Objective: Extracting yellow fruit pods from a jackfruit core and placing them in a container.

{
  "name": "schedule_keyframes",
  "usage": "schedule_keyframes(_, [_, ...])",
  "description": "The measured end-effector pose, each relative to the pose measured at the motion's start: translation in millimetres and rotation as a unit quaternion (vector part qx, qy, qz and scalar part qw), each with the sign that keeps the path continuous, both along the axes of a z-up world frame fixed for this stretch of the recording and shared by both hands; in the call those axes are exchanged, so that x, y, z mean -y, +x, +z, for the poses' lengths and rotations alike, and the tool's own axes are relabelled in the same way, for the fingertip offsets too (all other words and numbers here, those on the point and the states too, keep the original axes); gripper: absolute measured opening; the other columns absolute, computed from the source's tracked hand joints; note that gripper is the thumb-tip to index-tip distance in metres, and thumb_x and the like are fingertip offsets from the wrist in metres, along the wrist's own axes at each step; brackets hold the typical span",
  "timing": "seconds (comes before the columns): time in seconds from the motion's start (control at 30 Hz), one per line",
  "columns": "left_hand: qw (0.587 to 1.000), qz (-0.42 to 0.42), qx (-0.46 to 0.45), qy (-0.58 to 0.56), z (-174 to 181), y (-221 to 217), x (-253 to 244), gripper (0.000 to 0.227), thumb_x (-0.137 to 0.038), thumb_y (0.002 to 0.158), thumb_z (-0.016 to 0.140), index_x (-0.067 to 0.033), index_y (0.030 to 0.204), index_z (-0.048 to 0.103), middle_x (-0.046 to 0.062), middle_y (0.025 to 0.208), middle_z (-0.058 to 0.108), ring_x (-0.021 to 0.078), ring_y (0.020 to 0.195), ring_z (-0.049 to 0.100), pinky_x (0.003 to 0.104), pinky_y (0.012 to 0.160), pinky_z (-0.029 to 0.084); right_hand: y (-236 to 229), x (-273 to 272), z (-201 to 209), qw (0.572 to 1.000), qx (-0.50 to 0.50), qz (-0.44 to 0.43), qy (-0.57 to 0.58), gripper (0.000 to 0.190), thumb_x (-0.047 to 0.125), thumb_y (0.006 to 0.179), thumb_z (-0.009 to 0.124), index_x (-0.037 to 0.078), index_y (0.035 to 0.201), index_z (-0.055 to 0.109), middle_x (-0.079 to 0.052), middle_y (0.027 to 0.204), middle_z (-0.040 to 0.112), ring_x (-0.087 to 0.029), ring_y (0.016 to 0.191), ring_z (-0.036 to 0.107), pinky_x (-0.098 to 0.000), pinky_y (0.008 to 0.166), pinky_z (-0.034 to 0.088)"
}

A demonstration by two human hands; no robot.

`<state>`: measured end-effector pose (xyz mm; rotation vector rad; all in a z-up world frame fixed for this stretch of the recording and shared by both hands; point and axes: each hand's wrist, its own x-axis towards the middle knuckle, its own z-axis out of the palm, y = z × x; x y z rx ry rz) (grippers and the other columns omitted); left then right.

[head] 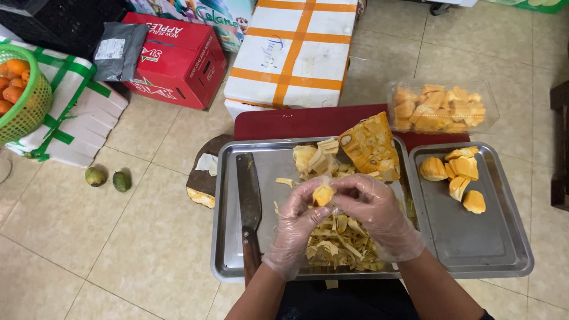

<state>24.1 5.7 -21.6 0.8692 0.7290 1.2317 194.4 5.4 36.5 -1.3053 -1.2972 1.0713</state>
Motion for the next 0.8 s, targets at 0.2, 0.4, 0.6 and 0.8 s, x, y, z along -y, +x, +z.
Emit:
schedule_keyframes(0.2, [0.982,0.035,-0.127,0.138,20.2,20.7,0.1,0.050,-0.017,0.091,0.077,-0.0052,0.137,0.063,0.014,0.143,0.063,0.0264,0.134,0.060,0.039,0.115,0.049,19.7,0.9,-2.5,0.998,0.052,0.003,0.026,0.024,0.003,0.081,0.078,0.005,0.105,0.080,-0.006,0.098,0.080,-0.013,0.085,0.073,-0.0241,0.073,0.059])
schedule_keyframes(0.4, [0.945,0.054,-0.194,0.258,27.0,41.9,-5.1,0.041,-0.023,0.095,0.075,-0.0068,0.131,0.066,0.015,0.135,0.067,0.0305,0.131,0.064,0.043,0.115,0.050,44.5,4.2,-6.9,0.996,0.077,-0.007,0.046,0.020,0.002,0.080,0.077,0.007,0.100,0.077,-0.003,0.092,0.077,-0.010,0.079,0.069,-0.0247,0.070,0.056])
schedule_keyframes(0.6, [0.943,0.055,-0.207,0.255,18.6,65.2,-2.8,0.041,-0.014,0.091,0.079,-0.0073,0.129,0.067,0.016,0.137,0.065,0.0309,0.134,0.062,0.043,0.117,0.050,66.4,5.8,0.3,0.981,0.132,0.020,0.142,0.022,-0.005,0.083,0.065,0.004,0.101,0.074,-0.005,0.095,0.076,-0.014,0.087,0.070,-0.0267,0.076,0.058])
schedule_keyframes(0.8, [0.945,0.048,-0.220,0.238,18.6,76.6,-4.9,0.042,-0.010,0.086,0.081,-0.0086,0.126,0.068,0.015,0.134,0.068,0.0293,0.132,0.063,0.042,0.117,0.049,80.2,3.1,-3.9,0.972,0.168,0.010,0.166,0.023,-0.007,0.080,0.062,0.005,0.096,0.074,-0.004,0.091,0.075,-0.012,0.082,0.070,-0.0253,0.073,0.057])
